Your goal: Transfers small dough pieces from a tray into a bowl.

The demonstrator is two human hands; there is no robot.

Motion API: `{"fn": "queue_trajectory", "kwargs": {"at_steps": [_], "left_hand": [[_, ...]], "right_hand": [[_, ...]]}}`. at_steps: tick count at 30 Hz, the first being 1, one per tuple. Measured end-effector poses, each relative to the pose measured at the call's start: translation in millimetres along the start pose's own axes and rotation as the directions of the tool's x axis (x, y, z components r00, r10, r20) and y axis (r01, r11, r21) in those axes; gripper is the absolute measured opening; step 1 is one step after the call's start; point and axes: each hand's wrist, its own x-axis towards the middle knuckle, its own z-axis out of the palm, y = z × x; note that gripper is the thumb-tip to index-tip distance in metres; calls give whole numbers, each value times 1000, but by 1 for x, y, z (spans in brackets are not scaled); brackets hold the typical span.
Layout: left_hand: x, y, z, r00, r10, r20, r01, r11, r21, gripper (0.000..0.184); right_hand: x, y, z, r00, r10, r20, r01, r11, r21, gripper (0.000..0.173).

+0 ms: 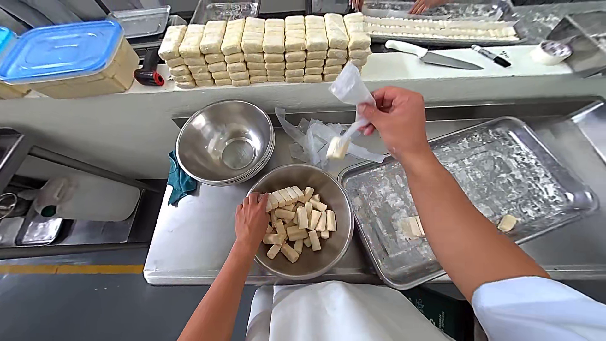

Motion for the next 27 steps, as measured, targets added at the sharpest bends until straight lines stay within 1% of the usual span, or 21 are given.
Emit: {"fn": "queue_trajectory", "kwargs": {"at_steps": [3,5,6,7,8,9,11,13,14,15,17,18,19,20,21,22,23,24,25,26,27], "left_hand": [[3,-2,-1,998,59,6,-59,998,6,34],[1,1,-6,998,63,21,-62,998,-27,29],[-2,4,-10,998,49,50,-46,997,-55,30],[-6,7,-15,995,33,89,-23,994,-109,35],[-11,10,-20,993,33,111,-10,978,-208,45],[-16,15,-25,994,46,95,-12,943,-333,58],[-25,33,-36,997,72,23,-47,833,-552,80],[-32,58,-46,996,87,1,-61,701,-711,86],[-32,68,-48,994,102,33,-40,641,-766,84],[-32,75,-48,990,113,88,4,590,-808,74],[-31,79,-42,966,128,225,137,484,-864,51],[-32,75,-37,960,127,250,169,447,-878,47],[-35,70,-32,962,111,249,181,422,-888,47],[-39,65,-27,967,83,239,189,392,-900,50],[-43,61,-22,975,49,218,187,355,-916,53],[-48,59,-18,981,13,193,179,313,-933,56],[-53,59,-15,985,-22,171,170,273,-947,59],[-56,60,-11,986,-54,158,166,243,-956,60],[-60,61,-6,985,-77,156,169,236,-957,60],[-63,61,-1,983,-82,163,179,247,-952,55],[-65,61,3,981,-65,182,193,257,-947,47]], "right_hand": [[16,4,8,997,23,78,-21,999,-27,13],[17,3,7,999,-20,49,23,998,-62,12],[16,-1,4,998,-55,25,57,997,-48,12],[14,-7,1,996,-83,13,84,996,-23,12],[9,-15,-1,994,-105,16,105,994,9,10],[4,-23,-3,992,-118,40,116,992,46,9],[-13,-38,-1,984,-125,125,108,985,136,8],[-36,-46,11,964,-116,239,61,972,227,8],[-46,-47,18,952,-111,285,34,965,261,9],[-56,-46,24,946,-109,306,15,956,294,9],[-72,-38,34,960,-89,265,-8,938,345,9],[-79,-29,37,969,-61,238,-22,943,333,10],[-87,-18,40,972,-12,234,-56,958,280,15],[-97,-4,44,959,61,277,-119,973,200,24],[-111,12,49,918,150,367,-203,973,110,34],[-127,28,57,847,244,472,-298,954,41,40],[-144,40,67,758,322,568,-396,918,9,41],[-160,48,76,681,367,633,-495,869,28,39],[-173,52,84,635,395,664,-592,801,90,37],[-182,54,88,623,420,660,-657,739,150,36],[-187,55,91,626,440,644,-684,706,182,36]]}}
